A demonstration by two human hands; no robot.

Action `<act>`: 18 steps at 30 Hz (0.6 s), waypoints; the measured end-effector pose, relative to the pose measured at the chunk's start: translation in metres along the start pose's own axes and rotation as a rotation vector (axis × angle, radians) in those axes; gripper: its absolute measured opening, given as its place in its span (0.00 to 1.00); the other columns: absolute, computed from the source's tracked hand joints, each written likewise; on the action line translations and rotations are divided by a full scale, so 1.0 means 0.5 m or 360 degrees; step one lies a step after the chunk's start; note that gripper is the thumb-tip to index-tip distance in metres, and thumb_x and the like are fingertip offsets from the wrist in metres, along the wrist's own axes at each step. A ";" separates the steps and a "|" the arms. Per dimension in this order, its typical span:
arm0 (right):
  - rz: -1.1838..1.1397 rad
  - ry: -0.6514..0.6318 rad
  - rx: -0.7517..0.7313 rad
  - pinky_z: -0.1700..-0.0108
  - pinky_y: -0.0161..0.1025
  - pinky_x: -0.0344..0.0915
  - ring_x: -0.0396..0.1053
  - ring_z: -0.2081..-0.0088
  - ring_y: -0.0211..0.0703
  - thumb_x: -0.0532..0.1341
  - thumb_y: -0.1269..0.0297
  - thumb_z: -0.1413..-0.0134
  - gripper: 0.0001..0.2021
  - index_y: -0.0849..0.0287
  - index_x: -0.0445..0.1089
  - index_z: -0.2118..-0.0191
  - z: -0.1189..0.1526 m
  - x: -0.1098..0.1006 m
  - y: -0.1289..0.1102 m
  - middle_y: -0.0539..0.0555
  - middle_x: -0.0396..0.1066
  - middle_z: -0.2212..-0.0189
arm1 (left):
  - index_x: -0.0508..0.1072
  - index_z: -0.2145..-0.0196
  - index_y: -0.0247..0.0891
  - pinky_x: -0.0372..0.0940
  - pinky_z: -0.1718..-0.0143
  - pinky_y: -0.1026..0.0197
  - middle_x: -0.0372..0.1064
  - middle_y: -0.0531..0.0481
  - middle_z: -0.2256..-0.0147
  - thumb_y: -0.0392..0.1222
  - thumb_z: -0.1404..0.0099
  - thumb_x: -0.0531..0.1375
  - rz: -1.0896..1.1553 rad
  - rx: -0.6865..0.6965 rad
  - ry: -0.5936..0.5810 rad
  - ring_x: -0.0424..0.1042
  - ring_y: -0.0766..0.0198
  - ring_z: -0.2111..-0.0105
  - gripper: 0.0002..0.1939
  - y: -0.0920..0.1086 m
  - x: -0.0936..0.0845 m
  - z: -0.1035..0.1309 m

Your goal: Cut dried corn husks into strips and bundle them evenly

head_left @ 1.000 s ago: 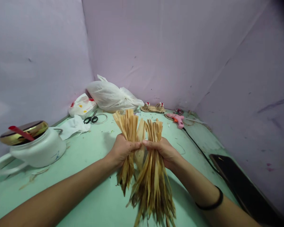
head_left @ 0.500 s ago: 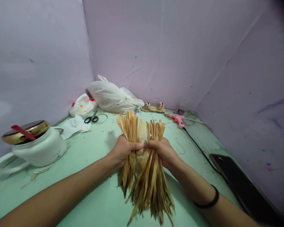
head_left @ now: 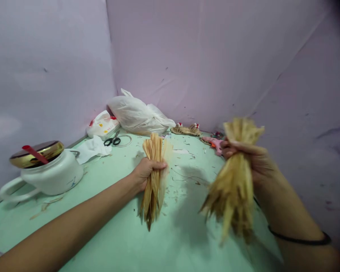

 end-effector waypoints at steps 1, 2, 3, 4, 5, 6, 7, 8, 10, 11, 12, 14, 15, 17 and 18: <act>0.0136 0.0030 0.0063 0.82 0.26 0.60 0.61 0.83 0.29 0.62 0.78 0.66 0.09 0.61 0.69 0.72 0.001 0.008 0.032 0.50 0.68 0.80 | 0.72 0.80 0.30 0.64 0.82 0.63 0.68 0.49 0.85 0.28 0.59 0.62 0.0009 -0.0009 0.0025 0.67 0.65 0.85 0.04 -0.003 0.000 0.003; 0.0240 0.0078 0.0164 0.82 0.27 0.61 0.62 0.83 0.31 0.64 0.77 0.67 0.09 0.62 0.69 0.73 0.001 0.014 0.072 0.48 0.66 0.84 | 0.73 0.77 0.30 0.66 0.80 0.61 0.70 0.48 0.83 0.28 0.59 0.63 0.0017 -0.0014 0.0043 0.69 0.63 0.83 0.07 -0.005 0.002 0.006; 0.0307 0.0087 0.0242 0.82 0.28 0.61 0.61 0.84 0.32 0.65 0.76 0.68 0.08 0.63 0.69 0.74 0.002 0.025 0.112 0.48 0.65 0.86 | 0.74 0.74 0.29 0.67 0.77 0.59 0.72 0.46 0.81 0.28 0.60 0.63 0.0025 -0.0014 0.0049 0.71 0.60 0.81 0.10 -0.008 0.004 0.010; 0.0349 0.0050 0.0286 0.82 0.29 0.60 0.61 0.85 0.32 0.66 0.75 0.68 0.08 0.64 0.69 0.76 0.002 0.041 0.147 0.48 0.64 0.87 | 0.74 0.71 0.29 0.69 0.74 0.57 0.73 0.45 0.79 0.28 0.60 0.64 0.0034 -0.0008 0.0031 0.72 0.58 0.78 0.13 -0.009 0.009 0.013; 0.0363 0.0003 0.0355 0.82 0.29 0.60 0.61 0.85 0.32 0.67 0.74 0.69 0.08 0.64 0.69 0.76 0.004 0.056 0.183 0.48 0.64 0.88 | 0.75 0.69 0.28 0.69 0.71 0.55 0.74 0.43 0.76 0.28 0.59 0.64 0.0046 0.0002 -0.0017 0.73 0.56 0.76 0.15 -0.010 0.016 0.016; 0.0358 -0.0043 0.0407 0.81 0.31 0.61 0.61 0.85 0.33 0.68 0.73 0.69 0.09 0.64 0.69 0.77 0.008 0.070 0.212 0.48 0.65 0.88 | 0.75 0.68 0.28 0.69 0.69 0.54 0.75 0.41 0.74 0.28 0.59 0.64 0.0064 0.0015 -0.0075 0.74 0.55 0.74 0.16 -0.011 0.024 0.018; 0.0332 -0.0106 0.0435 0.80 0.32 0.63 0.62 0.84 0.34 0.68 0.73 0.70 0.09 0.64 0.69 0.76 0.014 0.085 0.234 0.48 0.66 0.87 | 0.75 0.67 0.28 0.69 0.67 0.52 0.75 0.40 0.72 0.28 0.59 0.65 0.0088 0.0034 -0.0127 0.74 0.54 0.72 0.17 -0.012 0.032 0.021; 0.0299 -0.0148 0.0448 0.78 0.33 0.64 0.63 0.83 0.35 0.69 0.72 0.72 0.11 0.64 0.69 0.76 0.020 0.095 0.248 0.48 0.67 0.86 | 0.75 0.66 0.28 0.69 0.66 0.52 0.76 0.40 0.71 0.27 0.60 0.65 0.0113 0.0056 -0.0172 0.74 0.53 0.71 0.18 -0.012 0.038 0.023; 0.0234 -0.0192 0.0411 0.73 0.36 0.67 0.67 0.80 0.37 0.69 0.73 0.74 0.14 0.63 0.70 0.73 0.030 0.107 0.256 0.49 0.71 0.82 | 0.75 0.66 0.28 0.69 0.65 0.51 0.76 0.40 0.70 0.27 0.62 0.66 0.0132 0.0114 -0.0216 0.74 0.51 0.69 0.20 -0.011 0.045 0.026; 0.0223 -0.0190 0.0389 0.71 0.37 0.68 0.68 0.78 0.39 0.70 0.73 0.75 0.16 0.63 0.71 0.71 0.033 0.108 0.256 0.51 0.73 0.80 | 0.75 0.66 0.28 0.69 0.64 0.51 0.75 0.40 0.70 0.27 0.63 0.66 0.0120 0.0146 -0.0211 0.74 0.51 0.68 0.21 -0.010 0.045 0.027; 0.0225 -0.0180 0.0371 0.70 0.39 0.69 0.70 0.77 0.42 0.70 0.74 0.76 0.18 0.63 0.71 0.69 0.035 0.106 0.254 0.52 0.74 0.77 | 0.75 0.66 0.29 0.69 0.64 0.52 0.75 0.40 0.70 0.27 0.64 0.67 0.0096 0.0173 -0.0198 0.74 0.51 0.68 0.22 -0.009 0.044 0.028; 0.0261 -0.0156 0.0352 0.68 0.43 0.69 0.72 0.74 0.47 0.70 0.74 0.77 0.21 0.63 0.71 0.67 0.035 0.100 0.250 0.55 0.75 0.74 | 0.75 0.66 0.29 0.69 0.65 0.52 0.75 0.41 0.71 0.27 0.65 0.67 0.0039 0.0203 -0.0164 0.74 0.50 0.67 0.22 -0.008 0.042 0.029; 0.0288 -0.0144 0.0337 0.67 0.44 0.69 0.72 0.74 0.48 0.69 0.74 0.77 0.21 0.64 0.71 0.66 0.033 0.097 0.248 0.56 0.76 0.74 | 0.75 0.67 0.29 0.69 0.65 0.52 0.75 0.42 0.71 0.27 0.66 0.67 0.0014 0.0204 -0.0143 0.74 0.50 0.67 0.22 -0.007 0.040 0.029; 0.0343 -0.0131 0.0298 0.67 0.46 0.69 0.73 0.73 0.50 0.69 0.74 0.76 0.22 0.64 0.70 0.66 0.029 0.092 0.243 0.56 0.76 0.73 | 0.75 0.67 0.28 0.68 0.65 0.52 0.75 0.42 0.72 0.28 0.66 0.67 -0.0029 0.0182 -0.0111 0.74 0.50 0.67 0.23 -0.007 0.037 0.029; 0.0368 -0.0140 0.0279 0.66 0.46 0.69 0.73 0.73 0.50 0.69 0.73 0.76 0.22 0.64 0.70 0.65 0.027 0.092 0.241 0.57 0.76 0.73 | 0.75 0.67 0.28 0.68 0.64 0.51 0.75 0.42 0.72 0.28 0.66 0.67 -0.0045 0.0169 -0.0095 0.74 0.50 0.68 0.23 -0.007 0.036 0.028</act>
Point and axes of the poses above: each hand's wrist, its own z-axis away from the middle knuckle, its own x-axis out of the palm, y = z × x, the point moved 9 cm from there along -z, towards the middle knuckle
